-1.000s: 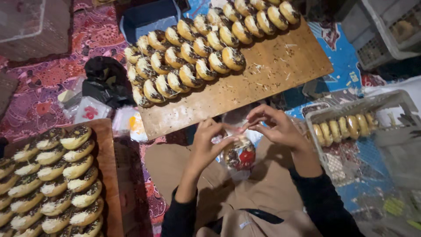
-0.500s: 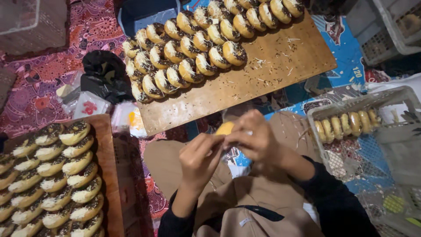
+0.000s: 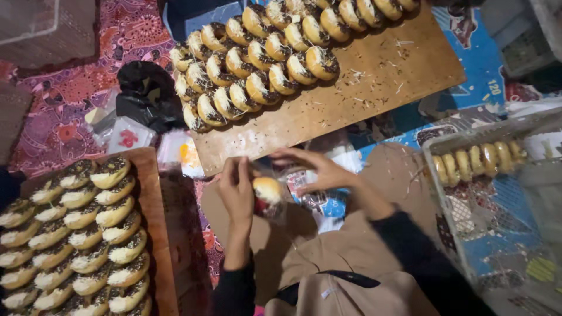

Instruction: The person picks chocolate-topped pastries from a wooden board, places each into a clear plastic bag, and then puts the bagged pastries into a plastic crate. The process is repeated continuously throughout the clip.

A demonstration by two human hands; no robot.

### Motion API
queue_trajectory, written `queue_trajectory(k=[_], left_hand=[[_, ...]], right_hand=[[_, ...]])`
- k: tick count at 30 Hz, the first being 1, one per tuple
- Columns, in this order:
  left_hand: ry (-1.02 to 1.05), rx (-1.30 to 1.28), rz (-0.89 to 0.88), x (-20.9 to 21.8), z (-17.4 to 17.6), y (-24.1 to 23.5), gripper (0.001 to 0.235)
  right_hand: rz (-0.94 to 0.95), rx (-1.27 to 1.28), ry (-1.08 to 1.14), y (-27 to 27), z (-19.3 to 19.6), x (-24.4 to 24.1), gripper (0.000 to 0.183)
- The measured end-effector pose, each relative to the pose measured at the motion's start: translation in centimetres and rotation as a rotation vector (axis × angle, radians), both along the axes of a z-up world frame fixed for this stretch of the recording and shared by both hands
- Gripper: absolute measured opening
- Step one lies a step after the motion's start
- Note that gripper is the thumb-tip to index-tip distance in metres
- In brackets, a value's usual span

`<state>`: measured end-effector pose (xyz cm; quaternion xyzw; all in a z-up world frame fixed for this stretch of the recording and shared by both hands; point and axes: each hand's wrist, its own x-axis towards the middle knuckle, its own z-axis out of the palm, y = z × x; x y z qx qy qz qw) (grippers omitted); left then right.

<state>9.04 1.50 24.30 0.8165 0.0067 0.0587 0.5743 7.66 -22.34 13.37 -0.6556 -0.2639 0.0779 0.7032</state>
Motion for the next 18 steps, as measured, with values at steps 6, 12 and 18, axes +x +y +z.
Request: queue_trajectory(k=[6, 12, 18], left_hand=[[-0.159, 0.189, 0.145, -1.5, -9.5, 6.1, 0.02], [0.085, 0.053, 0.361, -8.8, -16.9, 9.5, 0.014], [0.429, -0.392, 0.274, -0.8, -23.2, 5.4, 0.017]], right_hand=[[-0.62, 0.297, 0.234, 11.4, -10.7, 0.2, 0.018], [-0.375, -0.337, 0.405, 12.7, -19.1, -6.5, 0.012], [-0.441, -1.439, 0.109, -4.9, -22.3, 2.2, 0.032]])
